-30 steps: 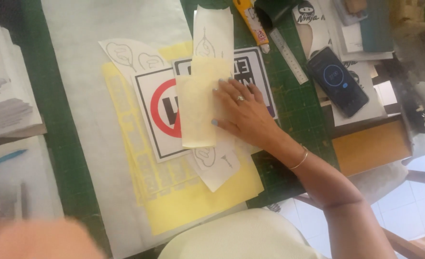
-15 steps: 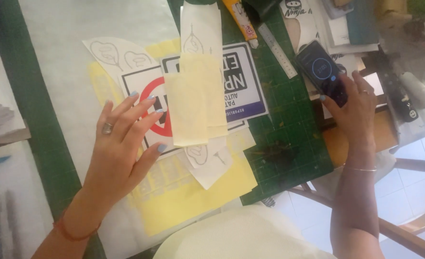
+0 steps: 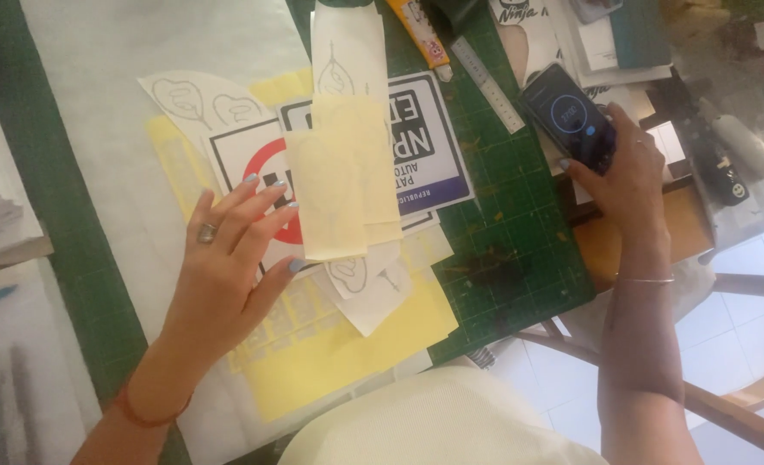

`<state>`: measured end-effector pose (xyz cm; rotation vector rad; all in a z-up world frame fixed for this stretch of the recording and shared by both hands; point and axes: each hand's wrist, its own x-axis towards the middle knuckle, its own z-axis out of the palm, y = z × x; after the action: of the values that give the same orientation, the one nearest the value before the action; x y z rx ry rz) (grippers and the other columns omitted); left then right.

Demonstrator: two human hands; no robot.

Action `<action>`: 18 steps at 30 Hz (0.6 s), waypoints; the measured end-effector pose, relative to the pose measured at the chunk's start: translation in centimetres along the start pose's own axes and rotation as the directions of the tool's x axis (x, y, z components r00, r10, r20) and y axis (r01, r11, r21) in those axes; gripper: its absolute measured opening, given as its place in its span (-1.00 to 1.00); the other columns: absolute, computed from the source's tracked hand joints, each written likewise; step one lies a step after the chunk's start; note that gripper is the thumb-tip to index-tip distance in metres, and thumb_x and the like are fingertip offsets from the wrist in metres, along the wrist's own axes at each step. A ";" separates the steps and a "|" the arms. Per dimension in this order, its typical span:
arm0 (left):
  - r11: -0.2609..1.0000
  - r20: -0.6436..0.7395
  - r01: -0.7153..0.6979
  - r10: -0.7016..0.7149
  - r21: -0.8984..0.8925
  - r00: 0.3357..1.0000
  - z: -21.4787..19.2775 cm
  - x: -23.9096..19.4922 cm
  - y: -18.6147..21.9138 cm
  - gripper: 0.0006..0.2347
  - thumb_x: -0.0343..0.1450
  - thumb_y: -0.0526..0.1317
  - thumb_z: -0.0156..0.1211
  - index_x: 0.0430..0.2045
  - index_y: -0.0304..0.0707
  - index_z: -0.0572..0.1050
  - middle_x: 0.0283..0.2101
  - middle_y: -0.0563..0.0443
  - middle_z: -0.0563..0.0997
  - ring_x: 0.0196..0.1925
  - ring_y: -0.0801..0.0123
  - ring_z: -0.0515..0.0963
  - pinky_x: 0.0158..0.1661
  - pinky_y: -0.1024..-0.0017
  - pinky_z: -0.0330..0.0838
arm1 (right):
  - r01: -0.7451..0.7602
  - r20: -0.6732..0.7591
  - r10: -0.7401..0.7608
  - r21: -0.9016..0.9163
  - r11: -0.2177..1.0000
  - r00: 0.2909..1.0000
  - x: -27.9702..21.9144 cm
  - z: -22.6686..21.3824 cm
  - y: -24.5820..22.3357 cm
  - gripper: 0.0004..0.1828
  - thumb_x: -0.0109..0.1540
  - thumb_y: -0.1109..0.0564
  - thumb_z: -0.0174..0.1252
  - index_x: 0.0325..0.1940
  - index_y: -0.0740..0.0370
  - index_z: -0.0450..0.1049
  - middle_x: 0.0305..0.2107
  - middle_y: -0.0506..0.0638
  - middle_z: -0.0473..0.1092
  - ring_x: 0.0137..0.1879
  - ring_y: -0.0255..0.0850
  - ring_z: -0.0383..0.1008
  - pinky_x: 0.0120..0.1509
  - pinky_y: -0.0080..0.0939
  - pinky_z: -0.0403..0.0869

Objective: Cutting out various paper designs and stickers from sheets using scissors on a cutting mat.

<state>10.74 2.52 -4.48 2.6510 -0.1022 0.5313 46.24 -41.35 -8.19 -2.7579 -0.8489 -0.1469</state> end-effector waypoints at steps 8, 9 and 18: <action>1.000 0.008 -0.012 0.012 -0.015 1.000 0.9 -0.2 -0.1 -0.61 0.65 -0.10 0.22 0.36 -0.29 0.49 0.49 -0.19 0.54 0.63 -0.19 0.42 0.60 -0.46 0.11 | -0.229 0.013 0.228 0.053 0.972 0.973 -0.3 -0.5 -3.6 0.08 0.34 0.01 0.57 0.76 0.35 0.08 0.34 0.47 0.47 0.44 0.49 0.26 0.24 0.60 0.35; 1.000 0.012 -0.010 0.010 -0.025 1.000 0.9 -0.2 -0.1 -0.61 0.66 -0.10 0.21 0.36 -0.28 0.48 0.49 -0.19 0.54 0.63 -0.19 0.42 0.60 -0.46 0.11 | -0.266 -0.028 0.267 0.028 0.964 0.963 -0.9 -1.1 -5.2 0.00 0.34 -0.03 0.59 0.66 0.36 0.16 0.27 0.45 0.47 0.36 0.47 0.31 0.16 0.55 0.40; 0.999 0.031 -0.041 0.041 -0.010 0.999 2.0 0.6 -0.2 -0.63 0.62 -0.15 0.29 0.32 -0.28 0.52 0.47 -0.20 0.57 0.60 -0.19 0.45 0.58 -0.39 0.16 | -0.451 0.018 0.454 -0.081 0.889 0.891 -2.2 0.4 -8.2 0.03 0.37 -0.33 0.45 0.69 0.15 0.11 0.37 0.46 0.39 0.43 0.46 0.32 0.37 0.61 0.30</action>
<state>12.02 1.81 -6.01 2.6539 -0.1687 0.5019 39.76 -35.86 -7.20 -2.9485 -0.1867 -0.0398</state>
